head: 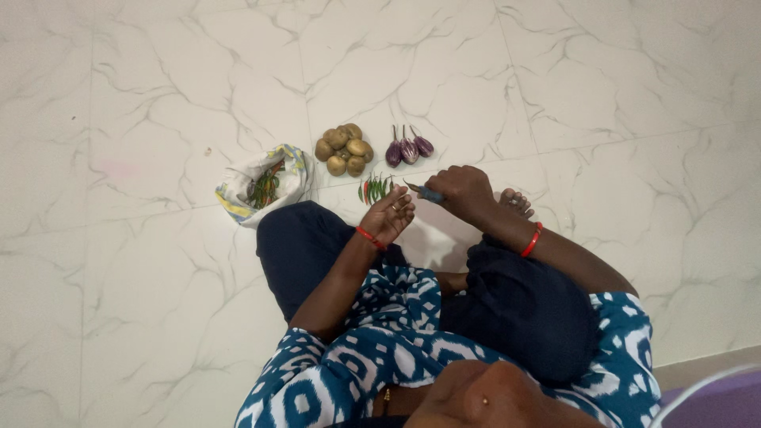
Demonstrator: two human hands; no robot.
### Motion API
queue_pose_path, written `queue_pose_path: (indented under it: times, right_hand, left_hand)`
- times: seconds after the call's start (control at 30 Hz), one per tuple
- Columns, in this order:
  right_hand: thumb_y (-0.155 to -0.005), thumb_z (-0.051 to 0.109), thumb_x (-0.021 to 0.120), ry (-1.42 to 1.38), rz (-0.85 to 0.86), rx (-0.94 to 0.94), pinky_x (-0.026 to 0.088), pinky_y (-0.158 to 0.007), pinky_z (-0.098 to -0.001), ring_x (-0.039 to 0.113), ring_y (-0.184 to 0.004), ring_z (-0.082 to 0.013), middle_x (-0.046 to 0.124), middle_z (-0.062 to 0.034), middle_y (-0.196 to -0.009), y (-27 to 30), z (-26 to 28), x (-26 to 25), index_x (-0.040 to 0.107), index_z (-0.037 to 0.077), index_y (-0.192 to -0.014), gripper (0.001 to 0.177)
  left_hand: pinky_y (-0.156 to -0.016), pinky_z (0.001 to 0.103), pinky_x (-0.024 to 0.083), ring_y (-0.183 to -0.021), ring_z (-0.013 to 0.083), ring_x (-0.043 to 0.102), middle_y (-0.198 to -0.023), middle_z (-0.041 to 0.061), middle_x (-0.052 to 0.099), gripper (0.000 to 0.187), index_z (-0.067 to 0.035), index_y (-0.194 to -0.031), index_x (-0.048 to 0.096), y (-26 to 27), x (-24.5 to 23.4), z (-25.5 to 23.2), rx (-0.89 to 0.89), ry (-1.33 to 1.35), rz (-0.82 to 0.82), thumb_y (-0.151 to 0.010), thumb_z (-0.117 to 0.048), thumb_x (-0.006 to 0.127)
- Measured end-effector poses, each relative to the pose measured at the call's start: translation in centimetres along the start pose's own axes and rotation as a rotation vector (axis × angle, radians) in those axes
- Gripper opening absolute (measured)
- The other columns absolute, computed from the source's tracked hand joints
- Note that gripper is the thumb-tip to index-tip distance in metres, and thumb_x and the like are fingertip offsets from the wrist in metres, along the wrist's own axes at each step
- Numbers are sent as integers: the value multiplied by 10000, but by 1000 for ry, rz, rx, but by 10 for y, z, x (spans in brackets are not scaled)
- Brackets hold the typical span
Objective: The person sits on the floor and peels potatoes and green chilies using a blue peeler. They handle the vegetables one by one, placing the peeled items into a cloth bag and leaving the peels on the floor.
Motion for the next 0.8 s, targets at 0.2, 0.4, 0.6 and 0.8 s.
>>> queue_pose_path:
  times: [0.2,0.4,0.6,0.8]
  right_hand:
    - [-754,167,775,206,19,-302,453,-615,-310,610,-737,-149,611,28,-776,4,2,7,670,140,-916,195]
    - [-820,251,792,-51,160,-174,491,-695,-373,623,-801,-211,653,-27,-829,-6,5,12,681,120,-988,240]
    - [-993,353,655,-744,201,430,528,-789,-357,651,-937,-187,693,-97,-1047,-4,2,26,641,88,-1262,378]
    - [-1048,362,555,-1044,122,734,566,-769,-296,637,-894,-113,659,-79,-1048,4,-11,23,577,112,-1380,416]
  left_hand:
    - [-817,283,535,-875,143,641,-928,35,678,150,-75,-1094,646,-4,0,-5,97,-125,79,-1001,-179,700]
    - [-812,287,550,-886,145,658,-987,22,681,142,-59,-1101,647,-13,-10,-2,283,-169,30,-966,-70,691]
    - [-773,312,593,-889,165,682,-983,68,686,120,-33,-1061,653,-15,10,5,538,-335,20,-953,-4,697]
    - [-717,268,544,-843,131,654,-965,57,697,124,-21,-1036,672,-7,29,15,681,-530,-4,-933,10,733]
Point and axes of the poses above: each hand's wrist, its own y-axis away from the middle knuckle, its own x-axis out of the palm, z = x × y, the point moved 1 cm from there along -y, towards the middle knuckle
